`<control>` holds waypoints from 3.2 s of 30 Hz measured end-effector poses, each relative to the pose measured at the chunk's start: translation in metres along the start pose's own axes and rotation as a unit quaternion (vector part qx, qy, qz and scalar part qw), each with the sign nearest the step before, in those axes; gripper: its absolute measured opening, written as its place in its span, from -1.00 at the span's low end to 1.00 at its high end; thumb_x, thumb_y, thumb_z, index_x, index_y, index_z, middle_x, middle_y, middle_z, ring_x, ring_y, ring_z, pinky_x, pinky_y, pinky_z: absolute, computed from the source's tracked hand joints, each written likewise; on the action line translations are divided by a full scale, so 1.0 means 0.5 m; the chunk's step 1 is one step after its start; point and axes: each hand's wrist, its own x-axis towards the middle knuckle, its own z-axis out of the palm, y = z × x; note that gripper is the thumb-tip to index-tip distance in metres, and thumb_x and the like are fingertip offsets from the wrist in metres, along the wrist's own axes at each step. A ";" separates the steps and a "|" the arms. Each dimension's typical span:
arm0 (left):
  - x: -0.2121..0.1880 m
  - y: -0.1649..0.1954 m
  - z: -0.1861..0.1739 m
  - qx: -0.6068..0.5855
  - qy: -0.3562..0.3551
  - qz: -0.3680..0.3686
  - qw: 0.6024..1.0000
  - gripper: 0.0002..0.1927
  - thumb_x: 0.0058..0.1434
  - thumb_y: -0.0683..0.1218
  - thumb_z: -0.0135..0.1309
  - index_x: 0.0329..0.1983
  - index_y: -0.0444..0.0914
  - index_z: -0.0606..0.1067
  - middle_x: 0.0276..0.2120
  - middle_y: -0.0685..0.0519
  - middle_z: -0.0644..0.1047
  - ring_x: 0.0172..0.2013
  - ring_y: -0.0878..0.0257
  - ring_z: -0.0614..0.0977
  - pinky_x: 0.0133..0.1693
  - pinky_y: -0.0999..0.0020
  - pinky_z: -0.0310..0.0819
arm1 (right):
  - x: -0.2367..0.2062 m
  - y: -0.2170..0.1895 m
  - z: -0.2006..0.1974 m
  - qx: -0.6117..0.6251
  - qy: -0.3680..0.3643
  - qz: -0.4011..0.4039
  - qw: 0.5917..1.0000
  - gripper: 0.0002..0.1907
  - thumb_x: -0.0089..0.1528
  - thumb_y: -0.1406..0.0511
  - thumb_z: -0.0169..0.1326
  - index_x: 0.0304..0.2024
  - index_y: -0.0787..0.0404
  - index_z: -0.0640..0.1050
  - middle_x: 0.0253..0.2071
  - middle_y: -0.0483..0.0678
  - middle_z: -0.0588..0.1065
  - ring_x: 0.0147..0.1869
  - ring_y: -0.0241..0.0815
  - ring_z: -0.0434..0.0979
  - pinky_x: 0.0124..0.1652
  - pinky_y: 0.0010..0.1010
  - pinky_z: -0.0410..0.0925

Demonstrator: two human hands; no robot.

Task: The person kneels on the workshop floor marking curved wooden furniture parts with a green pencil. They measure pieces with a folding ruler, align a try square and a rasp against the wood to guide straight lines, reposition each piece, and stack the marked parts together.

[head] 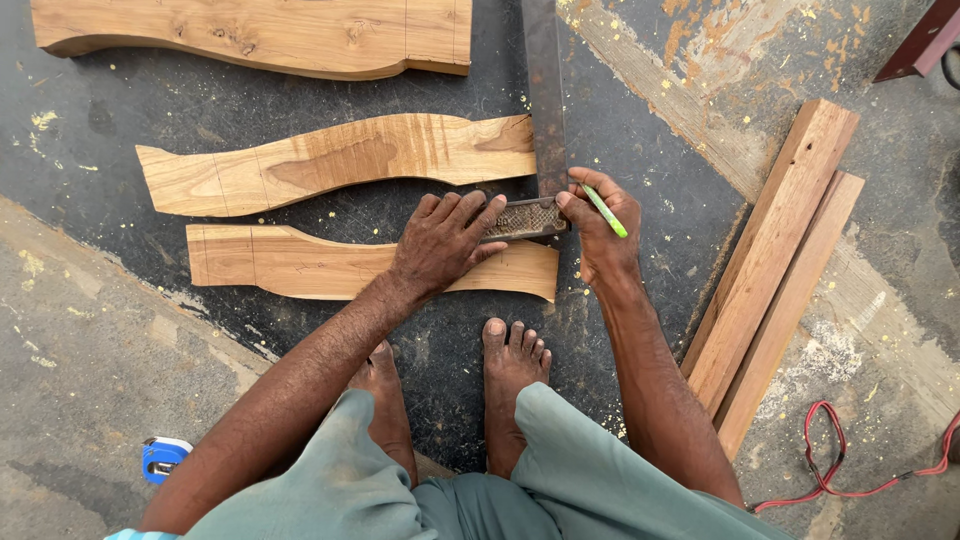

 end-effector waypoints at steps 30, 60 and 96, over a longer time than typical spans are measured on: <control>0.144 -0.129 -0.061 -0.075 -0.186 0.027 0.979 -0.21 -0.01 0.39 0.30 0.33 0.25 0.44 0.49 -0.22 0.00 0.46 -0.20 0.01 0.43 -0.29 -0.38 | 0.070 0.018 0.055 0.107 0.039 0.075 0.991 -0.63 0.21 0.52 0.22 0.09 0.39 0.57 -0.17 -0.03 0.58 -0.14 -0.32 0.59 -0.11 -0.56 0.53; 0.154 -0.136 -0.061 -0.103 -0.170 0.013 0.980 -0.17 -0.11 0.35 0.38 0.30 0.20 0.46 0.46 -0.22 0.07 0.45 -0.19 0.03 0.45 -0.20 -0.31 | 0.200 -0.210 0.116 -0.551 -0.317 0.025 0.772 -0.67 0.26 0.09 0.20 -0.15 0.20 0.65 -0.32 0.06 0.65 -0.27 -0.04 0.67 -0.21 -0.04 0.49; 0.159 -0.136 -0.076 -0.094 -0.188 0.012 0.978 -0.18 -0.07 0.36 0.37 0.31 0.21 0.45 0.47 -0.22 0.03 0.47 -0.17 -0.02 0.46 -0.20 -0.35 | 0.090 -0.086 0.041 -0.305 -0.003 0.113 0.946 -0.54 0.23 0.26 0.27 0.11 0.31 0.48 -0.18 -0.03 0.62 -0.33 -0.28 0.62 -0.41 -0.49 0.53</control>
